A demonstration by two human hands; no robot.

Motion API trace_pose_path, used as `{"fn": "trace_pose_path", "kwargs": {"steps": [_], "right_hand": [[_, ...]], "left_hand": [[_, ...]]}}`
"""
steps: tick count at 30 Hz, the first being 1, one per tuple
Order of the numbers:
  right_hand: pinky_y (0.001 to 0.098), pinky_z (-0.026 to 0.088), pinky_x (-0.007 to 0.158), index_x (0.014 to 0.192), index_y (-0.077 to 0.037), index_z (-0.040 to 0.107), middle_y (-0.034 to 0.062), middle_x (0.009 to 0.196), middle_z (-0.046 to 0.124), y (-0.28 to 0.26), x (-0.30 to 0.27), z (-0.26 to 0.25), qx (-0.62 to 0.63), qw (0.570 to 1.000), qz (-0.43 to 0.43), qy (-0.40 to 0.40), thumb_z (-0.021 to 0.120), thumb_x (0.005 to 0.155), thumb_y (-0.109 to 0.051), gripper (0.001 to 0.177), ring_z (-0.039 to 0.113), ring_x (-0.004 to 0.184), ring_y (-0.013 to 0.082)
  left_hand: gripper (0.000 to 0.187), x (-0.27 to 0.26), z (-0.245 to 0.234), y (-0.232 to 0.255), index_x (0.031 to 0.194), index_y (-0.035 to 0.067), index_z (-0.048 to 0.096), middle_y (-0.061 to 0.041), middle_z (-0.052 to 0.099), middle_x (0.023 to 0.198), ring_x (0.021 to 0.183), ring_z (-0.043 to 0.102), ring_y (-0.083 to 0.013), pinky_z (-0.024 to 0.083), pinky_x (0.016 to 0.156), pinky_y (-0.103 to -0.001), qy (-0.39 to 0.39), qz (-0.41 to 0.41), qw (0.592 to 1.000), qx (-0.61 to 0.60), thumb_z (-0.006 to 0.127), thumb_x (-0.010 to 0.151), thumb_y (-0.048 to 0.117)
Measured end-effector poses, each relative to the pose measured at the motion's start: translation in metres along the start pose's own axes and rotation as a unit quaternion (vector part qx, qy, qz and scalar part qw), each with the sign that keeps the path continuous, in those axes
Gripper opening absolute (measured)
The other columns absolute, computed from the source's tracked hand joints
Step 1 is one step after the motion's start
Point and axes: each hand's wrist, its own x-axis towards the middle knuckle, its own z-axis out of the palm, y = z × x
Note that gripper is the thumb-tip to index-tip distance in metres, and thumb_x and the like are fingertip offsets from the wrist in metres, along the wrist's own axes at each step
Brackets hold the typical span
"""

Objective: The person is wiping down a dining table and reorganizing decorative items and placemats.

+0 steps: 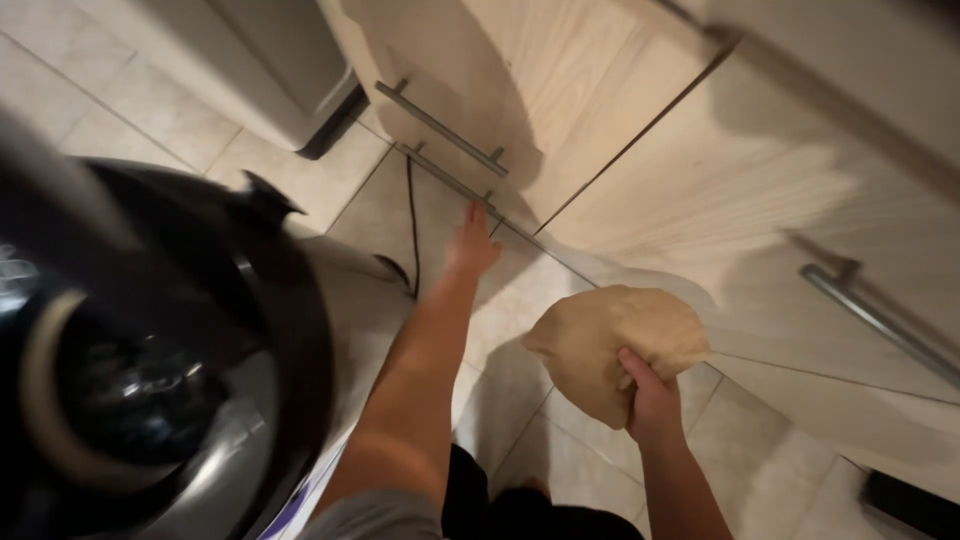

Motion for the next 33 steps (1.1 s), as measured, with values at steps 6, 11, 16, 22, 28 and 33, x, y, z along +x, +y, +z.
{"fn": "trace_pose_path", "kwargs": {"steps": [6,11,16,22,28,33], "right_hand": [[0.0381,0.054,0.093,0.139,-0.001,0.055,0.0095,0.126,0.066,0.024,0.045,-0.005,-0.011,0.995,-0.089,-0.040,0.066,0.091,-0.010,0.050,0.064,0.114,0.0232],[0.0381,0.055,0.090,0.139,-0.002,0.054,0.0094,0.126,0.066,0.034,0.045,-0.007,-0.037,0.994,-0.098,-0.032,0.064,0.093,-0.010,0.048,0.066,0.111,0.0219],[0.0367,0.057,0.088,0.137,0.000,0.055,0.0091,0.125,0.066,0.027,0.028,0.009,-0.091,0.986,-0.119,-0.078,0.063,0.095,-0.009,0.044,0.068,0.108,0.0196],[0.0313,0.055,0.086,0.130,0.000,0.063,0.0060,0.117,0.070,0.030,0.062,0.057,-0.158,0.947,-0.211,-0.183,0.066,0.099,-0.007,0.032,0.066,0.104,0.0149],[0.0297,0.056,0.094,0.132,0.000,0.063,0.0058,0.124,0.070,0.024,0.102,0.202,-0.095,0.942,-0.213,-0.240,0.070,0.095,-0.010,0.038,0.068,0.111,0.0142],[0.0330,0.055,0.098,0.131,0.005,0.065,0.0121,0.125,0.071,0.079,0.194,0.262,-0.088,0.908,-0.300,-0.281,0.073,0.097,-0.012,0.039,0.068,0.113,0.0195]], "left_hand": [[0.091,0.059,-0.004,0.007,0.163,0.020,0.010,0.001,0.001,0.173,0.136,0.049,-0.0350,0.057,0.093,-0.044,-0.065,-0.036,0.973,0.220,0.068,0.093,0.023],[0.069,0.082,0.039,-0.034,0.165,0.022,0.022,0.000,0.030,0.168,0.129,0.060,-0.0331,0.054,0.094,-0.050,0.034,0.001,0.969,0.247,0.057,0.105,0.024],[0.063,0.026,0.022,-0.045,0.159,0.025,0.028,0.000,0.036,0.158,0.126,0.056,-0.0346,0.045,0.098,-0.058,0.020,-0.071,0.968,0.240,0.055,0.103,0.035],[0.039,-0.033,0.039,-0.074,0.147,0.021,0.053,-0.001,0.055,0.144,0.129,0.058,-0.0329,0.037,0.110,-0.059,0.108,-0.120,0.965,0.206,0.057,0.109,0.027],[0.044,-0.074,-0.012,-0.034,0.142,0.019,0.059,-0.012,0.069,0.132,0.130,0.063,-0.0344,0.048,0.112,-0.045,0.232,-0.222,0.901,-0.292,0.057,0.101,0.033],[0.049,-0.074,-0.030,-0.029,0.148,0.004,0.046,-0.017,0.055,0.147,0.138,0.053,-0.0363,0.043,0.115,-0.045,0.524,0.076,0.746,-0.405,0.052,0.105,0.027]]}}
